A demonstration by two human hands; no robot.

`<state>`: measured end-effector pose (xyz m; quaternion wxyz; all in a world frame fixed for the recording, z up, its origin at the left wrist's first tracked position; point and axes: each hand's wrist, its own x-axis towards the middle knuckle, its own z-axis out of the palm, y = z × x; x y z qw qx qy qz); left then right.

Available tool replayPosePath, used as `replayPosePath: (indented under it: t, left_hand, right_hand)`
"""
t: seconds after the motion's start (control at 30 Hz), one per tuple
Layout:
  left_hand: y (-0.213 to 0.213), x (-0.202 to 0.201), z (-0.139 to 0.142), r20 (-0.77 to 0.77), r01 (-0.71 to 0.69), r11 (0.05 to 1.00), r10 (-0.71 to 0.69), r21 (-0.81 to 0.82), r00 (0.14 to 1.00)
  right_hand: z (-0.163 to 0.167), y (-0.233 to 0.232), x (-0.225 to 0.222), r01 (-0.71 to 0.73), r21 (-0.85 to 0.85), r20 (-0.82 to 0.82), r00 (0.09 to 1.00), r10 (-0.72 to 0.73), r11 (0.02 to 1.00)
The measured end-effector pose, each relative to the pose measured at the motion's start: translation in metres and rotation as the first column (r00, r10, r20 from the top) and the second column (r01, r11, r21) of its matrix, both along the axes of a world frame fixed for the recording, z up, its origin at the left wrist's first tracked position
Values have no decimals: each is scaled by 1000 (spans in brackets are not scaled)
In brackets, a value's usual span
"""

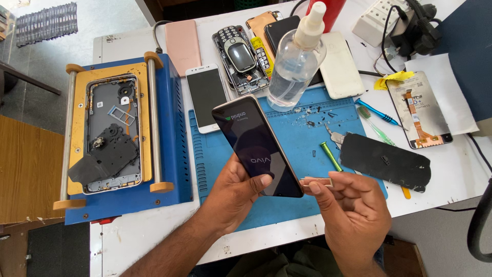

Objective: The person repairs a disassembled smartphone on a blue work mat. They use a green screwdriver to unscrew and remove components from the phone body, then fit the display assembly onto the frame, press the edges to seat it, and power the phone on, holding it as the vivo boot screen appears.

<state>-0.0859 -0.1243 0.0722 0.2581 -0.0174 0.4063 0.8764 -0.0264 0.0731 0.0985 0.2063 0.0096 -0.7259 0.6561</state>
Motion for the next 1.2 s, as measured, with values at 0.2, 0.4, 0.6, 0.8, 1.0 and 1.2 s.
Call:
replayPosePath:
  t: [0.2,0.4,0.6,0.8,1.0,1.2]
  left_hand:
    - [1,-1,0,9,-9,1000,9,-25,1000]
    - [1,1,2,-10,-23,999,23,31,1000]
    - [0,1,3,0,-30,993,30,113,1000]
    - [1,1,3,-15,-15,995,17,101,1000]
    - [0,1,9,-5,9,1000,-9,28,1000]
    - [0,5,18,-172,274,925,-325,-265,930]
  right_hand:
    - [-10,-3,-1,35,56,2,999,-35,998]
    - [-27,-11,3,55,212,-166,986,-19,976]
    - [-41,-20,3,86,411,-212,977,3,908]
    - [-48,-17,1,-23,212,-198,978,66,977]
    - [-45,-19,6,19,334,-210,976,55,942]
    - [-16,-6,-3,-113,-61,-73,991,109,992]
